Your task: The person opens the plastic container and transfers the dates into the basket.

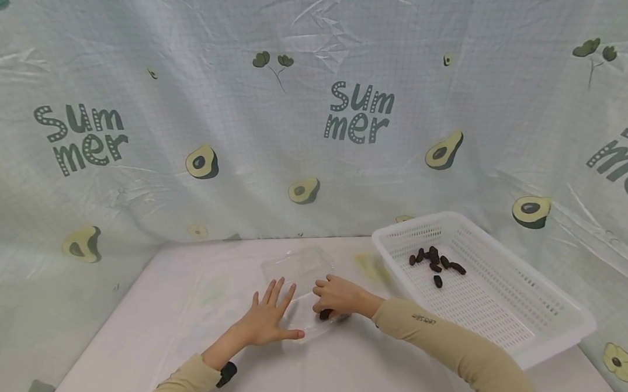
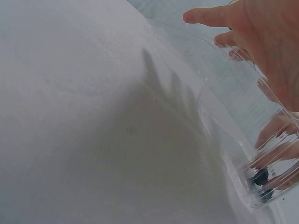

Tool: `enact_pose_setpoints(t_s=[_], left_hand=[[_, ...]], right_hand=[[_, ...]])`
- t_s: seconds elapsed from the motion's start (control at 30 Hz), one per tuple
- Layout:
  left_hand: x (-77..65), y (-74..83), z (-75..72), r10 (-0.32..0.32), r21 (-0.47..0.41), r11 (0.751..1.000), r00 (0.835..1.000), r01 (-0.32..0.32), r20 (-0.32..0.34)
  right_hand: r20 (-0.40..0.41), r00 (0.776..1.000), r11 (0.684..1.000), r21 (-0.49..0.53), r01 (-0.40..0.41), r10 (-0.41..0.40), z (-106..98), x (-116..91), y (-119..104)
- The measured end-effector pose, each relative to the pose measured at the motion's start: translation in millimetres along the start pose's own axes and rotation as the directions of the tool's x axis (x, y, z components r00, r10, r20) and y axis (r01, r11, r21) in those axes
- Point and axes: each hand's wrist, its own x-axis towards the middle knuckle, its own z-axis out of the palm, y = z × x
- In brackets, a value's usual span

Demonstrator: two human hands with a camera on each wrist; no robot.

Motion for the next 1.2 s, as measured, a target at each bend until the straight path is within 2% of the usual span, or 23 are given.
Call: enact_pose_setpoints(t_s=[0.27, 0.5, 0.7, 0.9, 1.2], left_hand=[[0.9, -0.9, 0.1, -0.004, -0.007, 1.0, 1.0, 0.004, 0.004], [1.7, -2.3, 1.8, -0.001, -0.018, 1.0, 1.0, 0.001, 0.0], [2.1, -2.5, 2.7, -0.009, -0.01, 1.0, 1.0, 0.009, 0.001], [2.3, -1.4, 1.6, -0.016, -0.019, 1.0, 1.0, 0.016, 0.008], [1.4, -1.3, 0.6, -0.012, -0.021, 1.0, 1.0, 0.012, 0.01]], right_hand=[[0.007, 1.0, 1.0, -0.005, -0.019, 0.019, 2, 1, 1], [-0.042, 0.996, 0.997, -0.007, -0.077, 0.077, -4, -5, 4], [-0.097, 0.988, 0.992, -0.025, -0.122, 0.12, -17, -15, 8], [-0.182, 0.973, 0.988, -0.035, -0.15, 0.141, -32, -27, 12], [-0.323, 0.932, 0.986, 0.029, -0.163, 0.163, -54, -57, 24]])
